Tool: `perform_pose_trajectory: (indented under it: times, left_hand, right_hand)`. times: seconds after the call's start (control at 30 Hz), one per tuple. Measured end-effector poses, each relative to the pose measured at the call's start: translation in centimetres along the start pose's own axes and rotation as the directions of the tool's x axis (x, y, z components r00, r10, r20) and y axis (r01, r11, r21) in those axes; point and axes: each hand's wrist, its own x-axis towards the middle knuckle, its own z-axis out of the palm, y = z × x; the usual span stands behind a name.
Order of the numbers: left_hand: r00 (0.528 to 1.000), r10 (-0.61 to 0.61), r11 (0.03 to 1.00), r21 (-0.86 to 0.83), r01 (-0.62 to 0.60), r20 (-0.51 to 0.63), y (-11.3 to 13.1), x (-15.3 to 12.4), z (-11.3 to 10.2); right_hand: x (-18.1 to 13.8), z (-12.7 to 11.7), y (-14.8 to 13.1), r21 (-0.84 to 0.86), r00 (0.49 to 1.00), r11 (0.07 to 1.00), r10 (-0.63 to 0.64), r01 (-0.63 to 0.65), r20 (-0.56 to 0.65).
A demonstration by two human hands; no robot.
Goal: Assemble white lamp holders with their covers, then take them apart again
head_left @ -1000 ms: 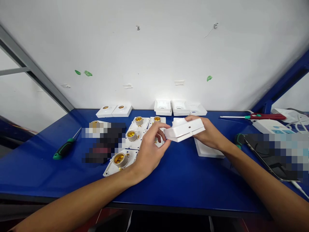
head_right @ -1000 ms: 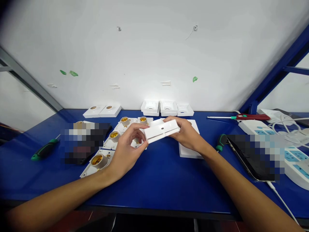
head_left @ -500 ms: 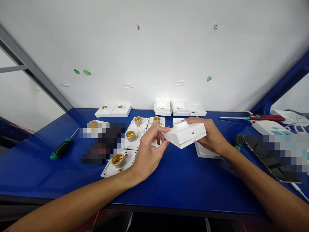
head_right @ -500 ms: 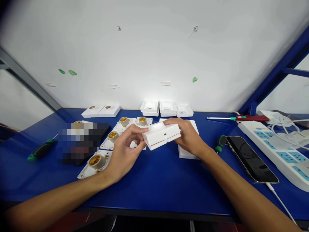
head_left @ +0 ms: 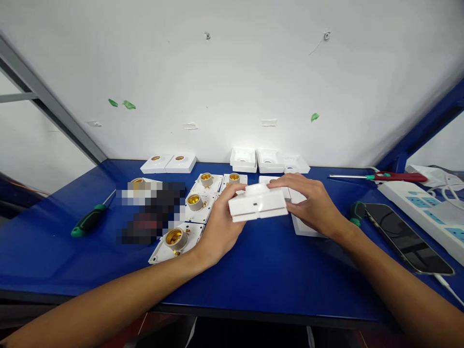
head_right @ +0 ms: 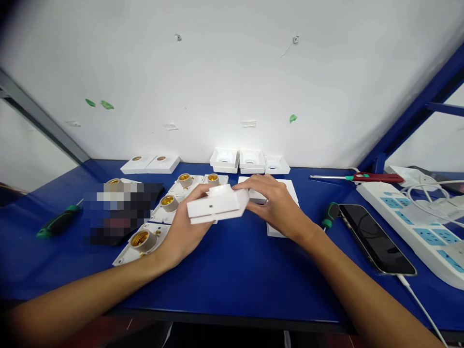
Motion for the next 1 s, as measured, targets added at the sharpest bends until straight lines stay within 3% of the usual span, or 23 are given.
perform_pose_trajectory:
  times: [0.1, 0.2, 0.33, 0.47, 0.57, 0.73, 0.9, 1.0]
  left_hand:
    - [0.991, -0.126, 0.989, -0.083, 0.122, -0.038, 0.3, 0.1, 0.3]
    - [0.969, -0.245, 0.965, -0.104, 0.241, -0.027, 0.7, 0.0, 0.4]
    - [0.95, -0.312, 0.947, -0.085, 0.31, -0.011, 1.2, 0.0, 0.3]
    - [0.982, -0.172, 0.969, -0.17, 0.182, 0.074, 1.5, 0.0, 0.5]
    - [0.985, -0.155, 0.967, -0.195, 0.166, 0.072, 1.4, -0.4, 0.7]
    - [0.983, -0.179, 0.968, -0.172, 0.182, 0.029, 1.0, -0.9, 0.6]
    - [1.0, 0.007, 0.998, 0.056, -0.008, 0.016, 0.9, -0.7, 0.1]
    - [0.996, 0.091, 0.991, 0.096, -0.091, 0.009, 0.7, -0.7, 0.0]
  right_hand:
    - [0.3, 0.0, -0.6, 0.146, 0.989, 0.98, 0.144, -0.138, -0.036]
    - [0.6, 0.0, -0.7, 0.339, 0.959, 0.899, 0.28, -0.276, 0.038]
    - [0.9, -0.2, -0.4, 0.44, 0.949, 0.842, 0.302, -0.311, 0.092]
    - [1.2, -0.7, -0.7, 0.515, 0.934, 0.781, 0.33, -0.353, 0.14]
    - [1.3, -1.1, -0.7, 0.535, 0.915, 0.742, 0.332, -0.404, 0.229]
    - [1.0, -1.8, -0.6, 0.423, 0.892, 0.814, 0.235, -0.397, 0.386]
    - [1.0, -2.1, -1.4, 0.434, 0.94, 0.847, 0.2, -0.308, 0.277]
    - [1.1, -2.1, -1.3, 0.45, 0.956, 0.858, 0.136, -0.245, 0.261]
